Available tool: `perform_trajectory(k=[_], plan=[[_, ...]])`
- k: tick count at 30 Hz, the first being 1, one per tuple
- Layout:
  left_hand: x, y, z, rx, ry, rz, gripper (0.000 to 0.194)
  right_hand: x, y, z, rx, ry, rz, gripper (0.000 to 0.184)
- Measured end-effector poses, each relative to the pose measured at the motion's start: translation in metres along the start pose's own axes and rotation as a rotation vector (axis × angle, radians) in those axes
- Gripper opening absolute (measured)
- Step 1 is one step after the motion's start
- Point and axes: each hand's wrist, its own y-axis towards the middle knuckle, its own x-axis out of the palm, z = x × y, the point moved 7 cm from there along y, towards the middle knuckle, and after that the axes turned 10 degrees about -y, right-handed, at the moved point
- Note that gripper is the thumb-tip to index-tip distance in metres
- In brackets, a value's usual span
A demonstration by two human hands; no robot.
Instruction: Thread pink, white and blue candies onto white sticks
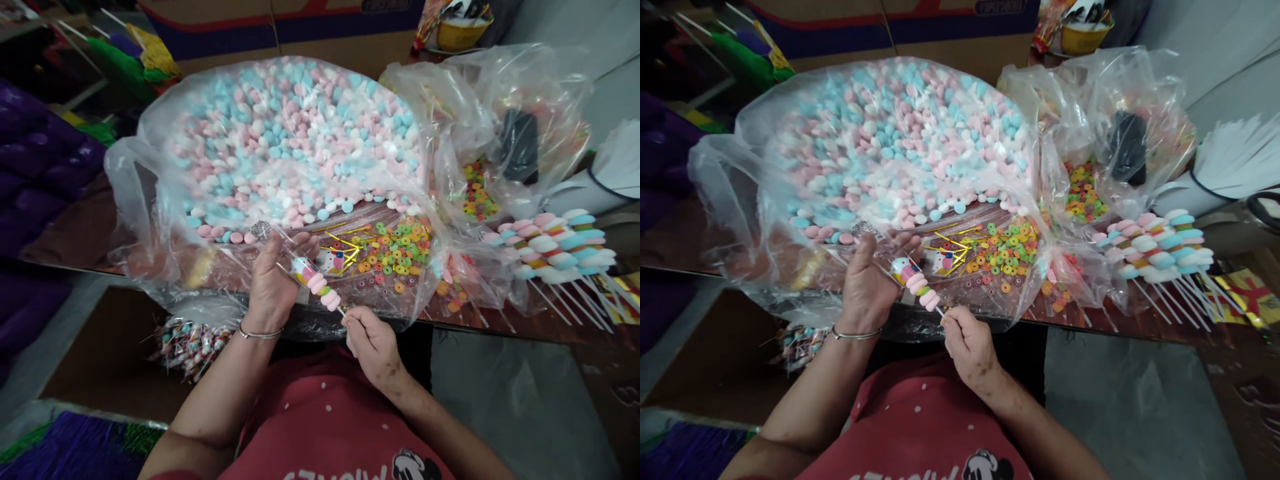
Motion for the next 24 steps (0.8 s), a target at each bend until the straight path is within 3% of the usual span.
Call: perform_trajectory(k=[4, 9, 14, 17, 21, 24], plan=[[-0.002, 0.005, -0.003, -0.014, -0.04, 0.078, 0.02, 0.006, 0.0, -0.003, 0.053, 0.107, -0.06, 0.024], [0.008, -0.002, -0.01, 0.026, 0.002, 0.002, 0.034, 0.014, 0.001, -0.003, 0.152, 0.296, -0.114, 0.023], [0.012, -0.006, -0.011, 0.069, 0.075, -0.045, 0.039, 0.028, 0.002, 0.003, 0.305, 0.564, -0.248, 0.019], [0.012, -0.008, -0.015, 0.057, 0.081, -0.068, 0.037, 0.016, 0.007, 0.003, 0.169, 0.232, -0.118, 0.02], [0.012, -0.012, -0.026, 0.015, 0.091, -0.1, 0.035, -0.004, 0.004, -0.029, -0.336, -0.581, 0.283, 0.018], [0.009, -0.017, -0.037, -0.04, 0.096, -0.101, 0.036, -0.001, 0.0, -0.043, -0.519, -0.803, 0.389, 0.023]])
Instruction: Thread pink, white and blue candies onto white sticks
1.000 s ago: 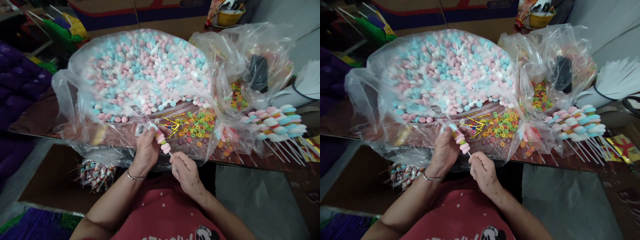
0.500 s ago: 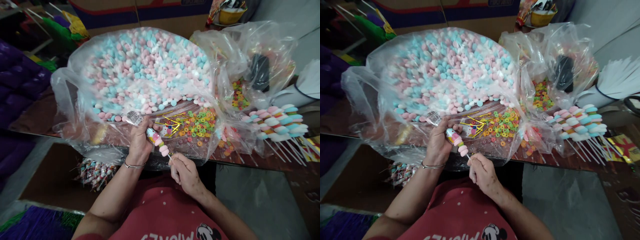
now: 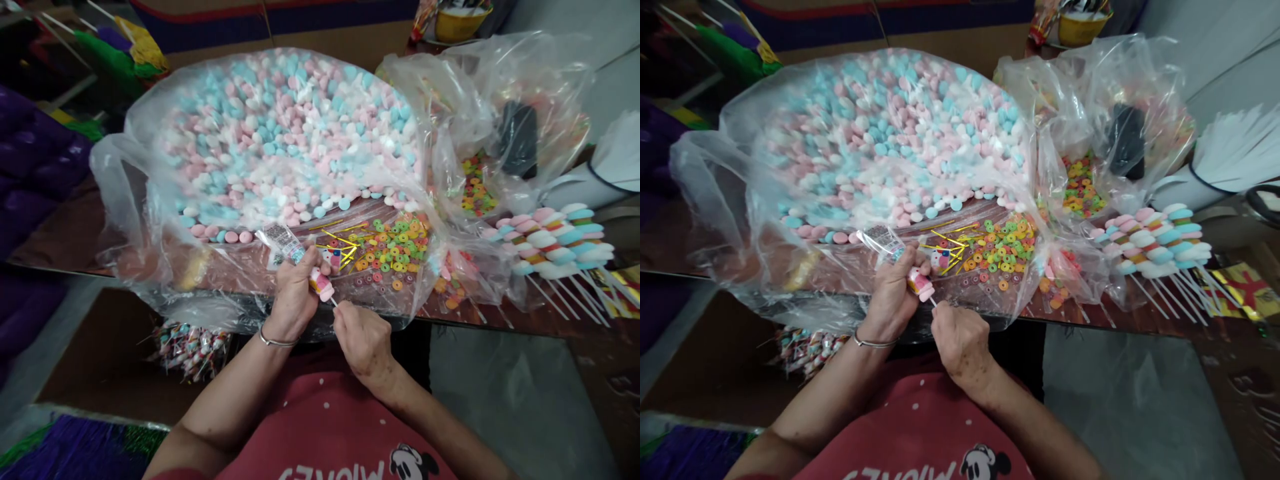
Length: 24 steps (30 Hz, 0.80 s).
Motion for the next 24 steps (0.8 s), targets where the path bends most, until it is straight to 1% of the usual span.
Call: perform_trajectory(k=[1, 2, 6, 7, 9, 11, 12, 14, 16, 18, 20, 22, 24], plan=[[0.0, -0.002, -0.004, -0.02, -0.002, 0.001, 0.036, 0.002, 0.002, 0.001, 0.02, 0.036, -0.026, 0.023], [0.0, -0.005, -0.008, -0.036, -0.007, 0.001, 0.036, 0.005, 0.003, 0.004, 0.081, 0.123, -0.075, 0.022], [0.005, -0.021, -0.023, -0.094, -0.024, -0.024, 0.034, 0.03, 0.0, 0.018, 0.49, 0.703, -0.337, 0.024], [0.005, -0.026, -0.025, -0.112, -0.02, -0.026, 0.035, 0.035, -0.001, 0.019, 0.567, 0.82, -0.371, 0.025], [0.005, -0.034, -0.029, -0.159, 0.005, -0.025, 0.039, 0.038, -0.003, 0.02, 0.64, 0.95, -0.393, 0.026], [0.004, -0.035, -0.023, -0.173, 0.02, -0.038, 0.041, 0.035, -0.003, 0.021, 0.629, 0.949, -0.382, 0.026], [0.003, -0.032, -0.017, -0.16, 0.019, -0.047, 0.041, 0.032, -0.003, 0.022, 0.608, 0.917, -0.378, 0.026], [0.0, -0.02, 0.002, -0.093, -0.006, -0.043, 0.044, 0.025, -0.004, 0.023, 0.554, 0.826, -0.381, 0.026], [-0.006, -0.004, 0.02, -0.022, -0.049, 0.015, 0.046, 0.02, -0.005, 0.021, 0.484, 0.719, -0.399, 0.024], [-0.01, 0.007, 0.029, 0.022, -0.101, 0.071, 0.042, 0.018, -0.005, 0.018, 0.407, 0.6, -0.409, 0.022], [-0.007, 0.009, 0.027, 0.035, -0.127, 0.067, 0.034, 0.02, -0.004, 0.015, 0.367, 0.52, -0.395, 0.02], [0.001, 0.002, 0.015, 0.028, -0.11, 0.015, 0.032, 0.024, -0.002, 0.014, 0.38, 0.507, -0.375, 0.021], [0.007, -0.009, 0.0, -0.002, -0.084, -0.035, 0.034, 0.028, 0.0, 0.014, 0.416, 0.536, -0.361, 0.024]])
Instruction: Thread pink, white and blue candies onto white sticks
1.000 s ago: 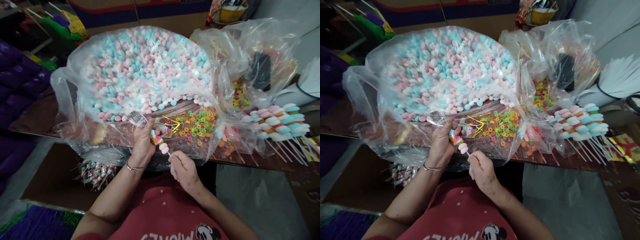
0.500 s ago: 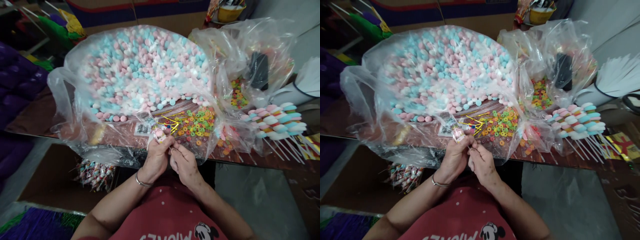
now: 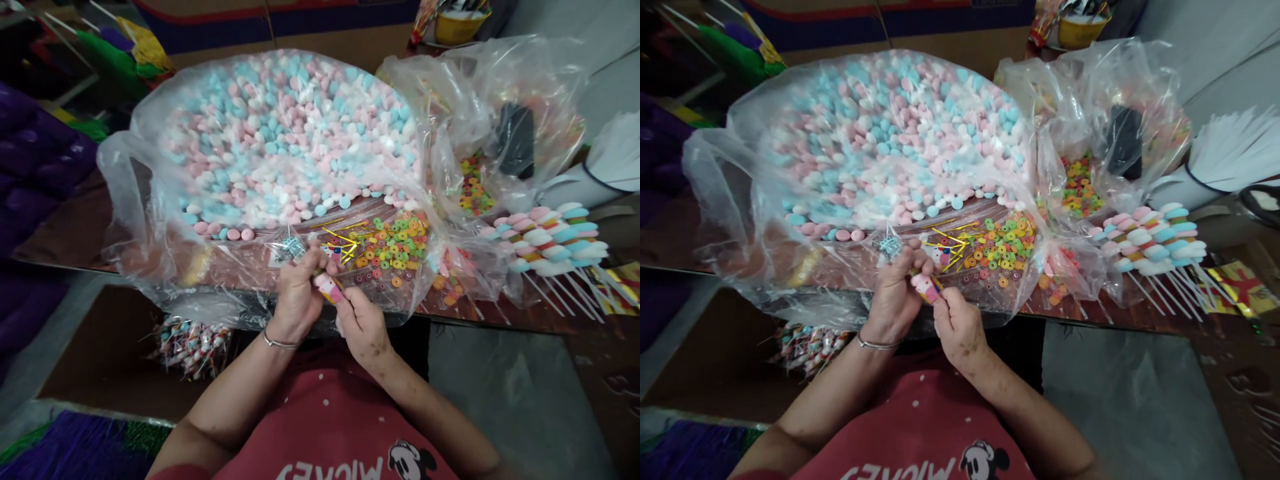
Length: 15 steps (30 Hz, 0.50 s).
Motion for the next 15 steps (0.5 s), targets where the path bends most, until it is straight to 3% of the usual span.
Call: perform_trajectory(k=[4, 10, 15], plan=[[-0.001, -0.012, -0.016, -0.078, 0.022, -0.008, 0.031, -0.001, 0.003, -0.004, -0.002, 0.054, -0.041, 0.025], [-0.004, -0.002, -0.004, -0.047, 0.039, 0.024, 0.035, -0.011, -0.01, -0.011, -0.106, -0.287, -0.038, 0.022], [0.003, -0.009, -0.014, -0.047, 0.017, -0.044, 0.034, 0.001, -0.014, -0.009, -0.111, -0.223, -0.036, 0.024]])
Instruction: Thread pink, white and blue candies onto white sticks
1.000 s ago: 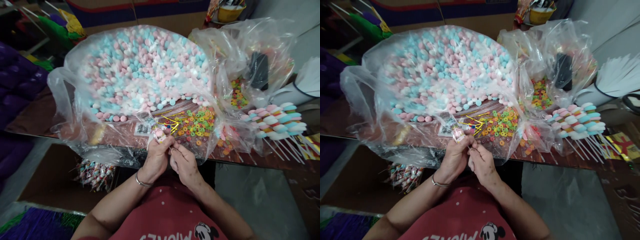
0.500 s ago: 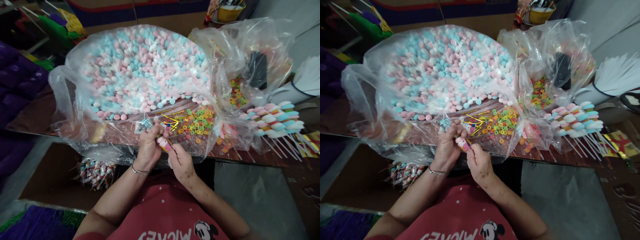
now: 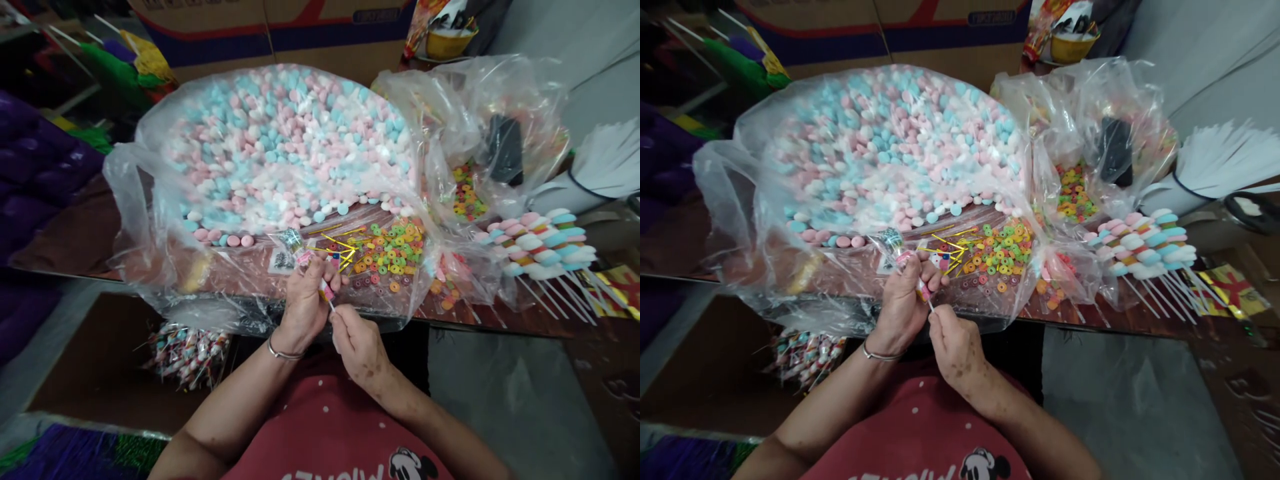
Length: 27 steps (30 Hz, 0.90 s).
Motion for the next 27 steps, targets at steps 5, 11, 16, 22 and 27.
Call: perform_trajectory(k=[5, 11, 16, 22, 27], plan=[[0.006, -0.005, -0.002, 0.016, 0.034, -0.077, 0.027, 0.001, 0.004, -0.004, -0.041, -0.023, 0.03, 0.023], [0.006, -0.007, -0.006, -0.073, 0.101, -0.117, 0.024, -0.006, 0.007, -0.007, -0.081, -0.056, 0.09, 0.023], [0.0, -0.01, -0.019, -0.189, 0.229, -0.103, 0.028, -0.004, 0.012, -0.004, -0.091, -0.083, 0.119, 0.03], [-0.002, -0.007, -0.005, -0.235, 0.405, -0.156, 0.041, -0.017, 0.008, -0.026, -0.38, -0.332, 0.032, 0.029], [-0.013, -0.029, -0.008, -0.687, 0.65, -0.347, 0.037, -0.056, -0.012, -0.057, -0.851, -0.692, 0.185, 0.031]])
